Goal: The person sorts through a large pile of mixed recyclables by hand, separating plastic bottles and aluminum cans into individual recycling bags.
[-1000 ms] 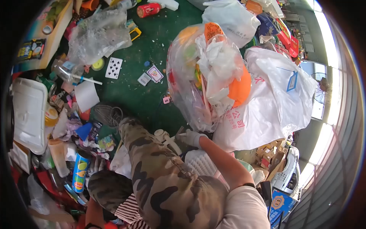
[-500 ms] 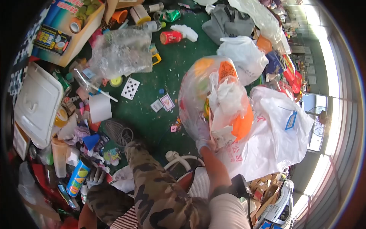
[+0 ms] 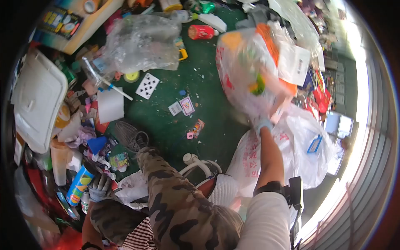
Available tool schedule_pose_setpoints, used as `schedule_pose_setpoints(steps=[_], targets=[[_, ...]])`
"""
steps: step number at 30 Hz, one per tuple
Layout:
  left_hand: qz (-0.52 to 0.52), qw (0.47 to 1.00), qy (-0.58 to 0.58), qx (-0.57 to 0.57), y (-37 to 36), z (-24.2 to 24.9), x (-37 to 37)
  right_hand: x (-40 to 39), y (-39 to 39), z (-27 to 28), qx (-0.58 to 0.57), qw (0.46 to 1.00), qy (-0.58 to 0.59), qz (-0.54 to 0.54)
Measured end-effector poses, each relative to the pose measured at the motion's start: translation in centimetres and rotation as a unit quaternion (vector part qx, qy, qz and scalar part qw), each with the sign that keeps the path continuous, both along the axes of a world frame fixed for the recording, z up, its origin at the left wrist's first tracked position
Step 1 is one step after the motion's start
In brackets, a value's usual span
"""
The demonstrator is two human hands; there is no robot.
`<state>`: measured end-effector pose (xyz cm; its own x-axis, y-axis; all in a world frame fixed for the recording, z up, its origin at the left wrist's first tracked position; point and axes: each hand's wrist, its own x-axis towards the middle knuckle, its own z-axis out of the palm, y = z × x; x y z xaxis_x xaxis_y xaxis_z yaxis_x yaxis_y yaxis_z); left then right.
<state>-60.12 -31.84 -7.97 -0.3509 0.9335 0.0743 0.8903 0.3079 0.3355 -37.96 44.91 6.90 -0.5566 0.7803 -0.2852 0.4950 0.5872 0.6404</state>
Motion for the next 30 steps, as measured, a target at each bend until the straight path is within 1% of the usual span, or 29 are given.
schedule_pose_setpoints(steps=[2, 3, 4, 5, 6, 7, 8, 9, 10, 11, 13, 14, 15, 16, 17, 18, 19, 20, 21, 22, 23, 24, 25, 26, 28, 29, 30], targets=[[0.025, 1.000, -0.012, 0.011, 0.6, 0.7, -0.3, 2.6, 1.7, -4.3, -0.128, 0.979, -0.143, -0.075], [0.041, 0.999, -0.015, 0.014, 0.6, 0.7, -0.6, 7.7, 4.7, -9.1, -0.123, 0.974, -0.189, 0.010], [0.020, 1.000, -0.013, 0.004, 0.5, 0.8, -0.9, 2.3, -0.8, -6.6, -0.139, 0.972, -0.183, -0.041], [0.000, 1.000, -0.010, -0.006, 0.3, 0.8, -1.1, -0.2, -4.2, -5.6, -0.148, 0.975, -0.128, -0.104], [-0.017, 0.999, 0.033, -0.006, -0.1, 0.8, -1.5, -2.6, -7.1, -4.3, -0.166, 0.968, -0.114, -0.151], [0.001, 0.998, 0.036, -0.057, -1.4, -1.4, -0.4, 1.0, -4.3, -7.6, -0.216, 0.957, -0.165, -0.099], [0.039, 0.998, -0.007, -0.038, -1.3, -0.8, -1.1, -0.7, -6.6, -6.5, -0.201, 0.957, -0.177, -0.111], [0.076, 0.996, -0.046, -0.017, -1.3, 0.0, -2.2, -1.0, -7.2, -6.9, -0.202, 0.953, -0.185, -0.128], [0.067, 0.995, -0.055, -0.047, -1.5, -0.1, -2.4, -4.8, -10.2, -4.4, -0.213, 0.943, -0.212, -0.141], [0.088, 0.994, -0.049, -0.047, -1.3, -0.1, -2.3, -5.4, -10.1, -4.6, -0.196, 0.942, -0.234, -0.136], [0.095, 0.989, -0.053, -0.098, -0.7, 1.1, -2.2, -6.8, -9.5, -5.1, -0.184, 0.943, -0.255, -0.109], [0.133, 0.983, -0.018, -0.129, -0.1, 1.1, -1.1, -7.3, -8.8, -4.8, -0.177, 0.932, -0.305, -0.079], [0.156, 0.974, -0.033, -0.158, 0.8, 2.6, -0.7, -7.9, -8.0, -4.6, -0.172, 0.919, -0.353, -0.047], [0.196, 0.967, -0.058, -0.151, 1.8, 3.6, -0.1, -8.2, -7.0, -4.5, -0.165, 0.910, -0.380, -0.015], [0.234, 0.958, -0.082, -0.142, 2.6, 4.3, 0.7, -8.4, -5.8, -3.9, -0.155, 0.910, -0.385, 0.014], [0.243, 0.965, -0.055, -0.086, 3.4, 5.0, 1.7, -8.5, -4.8, -3.1, -0.138, 0.917, -0.372, 0.039], [0.248, 0.963, -0.011, -0.103, 4.0, 6.5, 3.3, -8.3, -3.8, -2.4, -0.119, 0.926, -0.352, 0.061], [0.265, 0.959, -0.007, -0.099, 4.8, 8.1, 4.9, -7.8, -2.6, -2.3, -0.106, 0.933, -0.335, 0.075], [0.279, 0.956, -0.003, -0.093, 5.6, 9.7, 6.8, -7.0, -1.0, -2.7, -0.104, 0.938, -0.321, 0.085], [0.308, 0.947, 0.003, -0.086, 6.3, 11.2, 8.9, -5.5, 1.8, -4.7, -0.115, 0.934, -0.327, 0.086], [0.345, 0.935, -0.026, -0.077, 6.9, 13.3, 10.8, -4.2, 4.5, -6.5, -0.127, 0.930, -0.333, 0.087], [0.400, 0.911, -0.059, -0.084, 7.5, 14.7, 13.2, -3.0, 6.8, -7.7, -0.150, 0.923, -0.345, 0.077], [0.449, 0.884, -0.089, -0.090, 7.7, 16.1, 15.4, -3.4, 5.7, -6.9, -0.199, 0.928, -0.292, 0.118], [0.443, 0.889, -0.076, -0.094, 7.4, 17.1, 17.4, -4.4, 2.7, -5.8, -0.248, 0.927, -0.235, 0.154], [0.578, 0.798, -0.165, -0.043, 6.6, 19.3, 20.2, -4.8, 2.4, -7.7, -0.337, 0.914, -0.211, 0.075], [0.611, 0.759, -0.227, -0.005, 6.8, 22.1, 19.9, -5.6, 1.3, -6.6, -0.350, 0.912, -0.200, 0.075], [0.656, 0.700, -0.281, 0.029, 5.9, 23.4, 19.8, -7.1, -0.3, -4.0, -0.351, 0.903, -0.222, 0.111]])
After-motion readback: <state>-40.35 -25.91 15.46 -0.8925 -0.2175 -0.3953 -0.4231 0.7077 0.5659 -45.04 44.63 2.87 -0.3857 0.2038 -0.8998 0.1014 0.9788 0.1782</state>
